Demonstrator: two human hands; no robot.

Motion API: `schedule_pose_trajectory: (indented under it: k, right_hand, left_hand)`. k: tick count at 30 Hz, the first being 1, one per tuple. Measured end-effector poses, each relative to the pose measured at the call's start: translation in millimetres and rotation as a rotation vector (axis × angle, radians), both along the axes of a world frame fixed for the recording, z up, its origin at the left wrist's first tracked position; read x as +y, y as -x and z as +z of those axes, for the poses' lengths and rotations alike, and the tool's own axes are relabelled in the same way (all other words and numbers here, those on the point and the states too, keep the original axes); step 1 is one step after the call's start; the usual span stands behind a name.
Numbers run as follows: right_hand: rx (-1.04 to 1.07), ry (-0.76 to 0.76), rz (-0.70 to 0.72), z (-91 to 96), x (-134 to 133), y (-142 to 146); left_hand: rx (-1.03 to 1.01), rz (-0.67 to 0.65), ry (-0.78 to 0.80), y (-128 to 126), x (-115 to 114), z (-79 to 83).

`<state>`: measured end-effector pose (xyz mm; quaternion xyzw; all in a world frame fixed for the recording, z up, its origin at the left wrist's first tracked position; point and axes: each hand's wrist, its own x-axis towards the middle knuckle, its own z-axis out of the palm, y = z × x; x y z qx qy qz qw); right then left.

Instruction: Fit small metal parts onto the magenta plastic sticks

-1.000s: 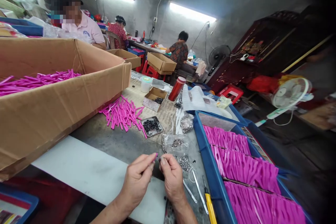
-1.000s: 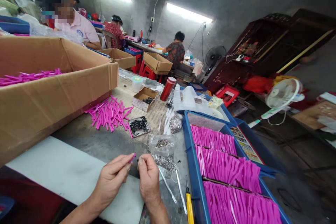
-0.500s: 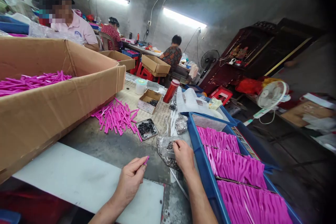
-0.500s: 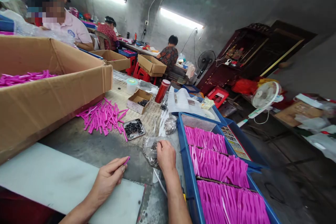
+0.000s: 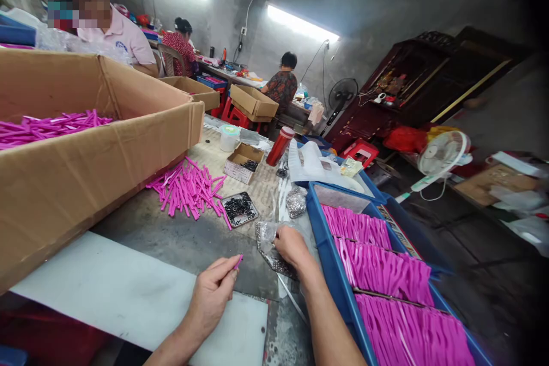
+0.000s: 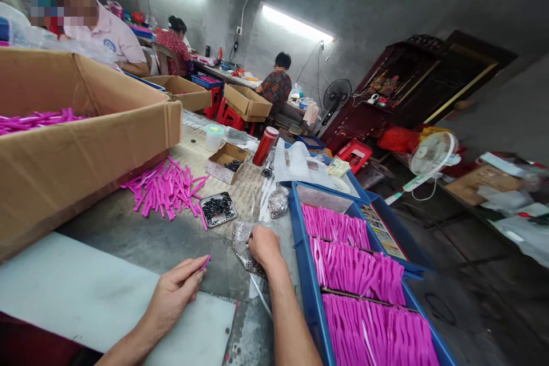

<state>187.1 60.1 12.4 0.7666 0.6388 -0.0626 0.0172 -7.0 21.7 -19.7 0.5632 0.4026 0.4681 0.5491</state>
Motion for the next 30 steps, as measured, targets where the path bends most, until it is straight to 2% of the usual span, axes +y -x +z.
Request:
schedule_pose_trajectory:
  k: [7,12,17,20,22,25,30]
  right_hand:
    - [-0.022,0.000,-0.007,-4.1,4.1,0.1]
    - [-0.006,-0.061,0.003,-2.0,-1.5,-1.5]
    - [0.027,-0.164,-0.013,7.9,-12.8,0.6]
    - [0.205,-0.329,-0.007,15.9,-27.6,8.7]
    - [0.374,-0.385,0.016,19.4,-39.8,17.1]
    - [0.482,-0.289,0.081,17.7,-56.0,31.2]
    - [0.299,-0.034,0.110,-1.2,-66.9,45.3]
  left_hand:
    - [0.015,-0.008,0.014,0.2,-0.4,-3.4]
    - [0.014,-0.012,0.000,-0.1,0.1,-6.5]
    - [0.018,0.000,-0.007,0.3,0.6,-5.9]
    - [0.017,0.004,-0.004,0.5,0.5,-4.3]
    - [0.024,0.002,-0.002,0.6,0.2,-2.9]
    - [0.034,-0.006,-0.001,0.6,-0.6,-0.6]
    - [0.053,-0.022,0.010,1.0,-1.2,1.2]
